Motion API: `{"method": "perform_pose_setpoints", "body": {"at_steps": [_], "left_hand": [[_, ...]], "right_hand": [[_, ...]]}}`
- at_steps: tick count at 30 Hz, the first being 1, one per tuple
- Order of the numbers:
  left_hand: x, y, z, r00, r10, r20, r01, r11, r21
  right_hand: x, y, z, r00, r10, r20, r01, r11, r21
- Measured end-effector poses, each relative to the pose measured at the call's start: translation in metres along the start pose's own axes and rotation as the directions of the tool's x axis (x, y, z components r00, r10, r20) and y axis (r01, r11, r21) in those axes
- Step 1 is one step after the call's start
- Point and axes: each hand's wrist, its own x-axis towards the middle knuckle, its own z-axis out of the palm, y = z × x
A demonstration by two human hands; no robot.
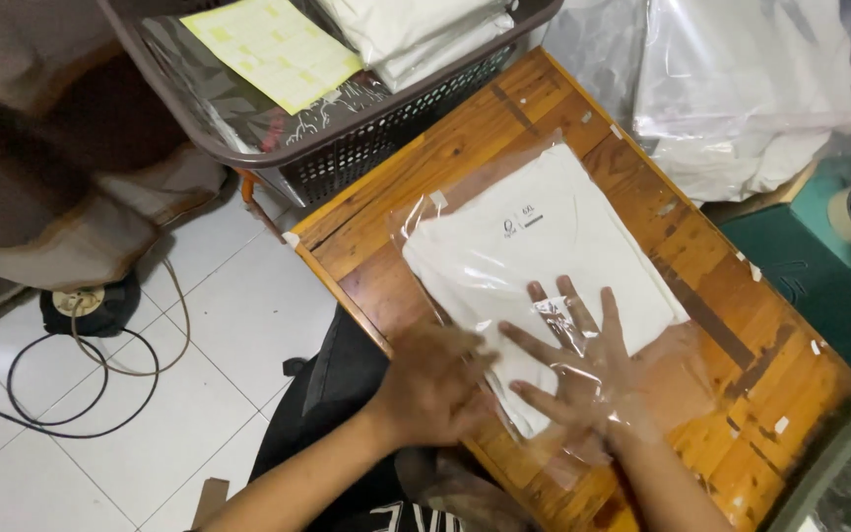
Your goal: Packaging a white t-shirt into a plastic bag and applying a label using a pen and tape.
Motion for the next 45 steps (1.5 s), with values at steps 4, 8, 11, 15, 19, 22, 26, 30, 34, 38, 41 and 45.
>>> {"method": "perform_pose_setpoints", "body": {"at_steps": [4,8,11,15,19,22,26,30,34,38,41,45], "left_hand": [[-0.022,0.021,0.007,0.935,0.354,0.032,-0.351,0.934,-0.073],[-0.029,0.023,0.001,0.826,0.545,0.144,-0.515,0.834,-0.2],[-0.061,0.023,0.026,0.853,0.381,0.357,-0.398,0.917,-0.027],[-0.055,0.024,0.028,0.871,0.239,0.429,-0.24,0.969,-0.051],[-0.053,0.027,0.029,0.847,0.102,0.522,-0.135,0.99,0.025],[-0.054,0.029,0.03,0.847,0.058,0.529,-0.127,0.987,0.096],[-0.058,0.027,0.031,0.83,0.045,0.556,-0.1,0.993,0.069],[-0.062,0.024,0.035,0.825,0.043,0.563,-0.1,0.993,0.07],[-0.059,0.023,0.035,0.804,0.062,0.591,-0.162,0.98,0.117],[-0.054,0.023,0.032,0.79,0.073,0.609,-0.201,0.969,0.145],[-0.057,0.021,0.033,0.81,0.082,0.581,-0.134,0.99,0.047],[-0.06,0.022,0.032,0.817,-0.003,0.577,-0.055,0.995,0.082]], "right_hand": [[0.022,-0.027,0.026,0.938,0.263,-0.227,-0.287,0.954,-0.081],[0.056,-0.031,0.047,0.838,0.321,-0.442,-0.486,0.808,-0.334],[0.06,-0.033,0.009,0.749,0.563,0.349,-0.518,0.826,-0.221],[0.037,-0.02,0.003,0.91,0.402,0.104,-0.386,0.911,-0.147],[0.042,-0.016,-0.001,0.951,0.279,0.133,-0.253,0.95,-0.181],[0.042,-0.015,0.009,0.942,0.281,0.182,-0.246,0.95,-0.195],[0.052,-0.022,0.009,0.927,0.359,0.107,-0.328,0.917,-0.227],[0.058,-0.017,0.011,0.945,0.32,0.074,-0.297,0.928,-0.225],[0.064,-0.011,0.023,0.92,0.353,0.168,-0.309,0.92,-0.242],[0.074,-0.007,0.017,0.899,0.357,0.254,-0.29,0.919,-0.266],[0.058,-0.003,0.022,0.945,0.256,0.204,-0.231,0.963,-0.137],[0.048,-0.001,0.025,0.954,0.218,0.207,-0.117,0.903,-0.413]]}}
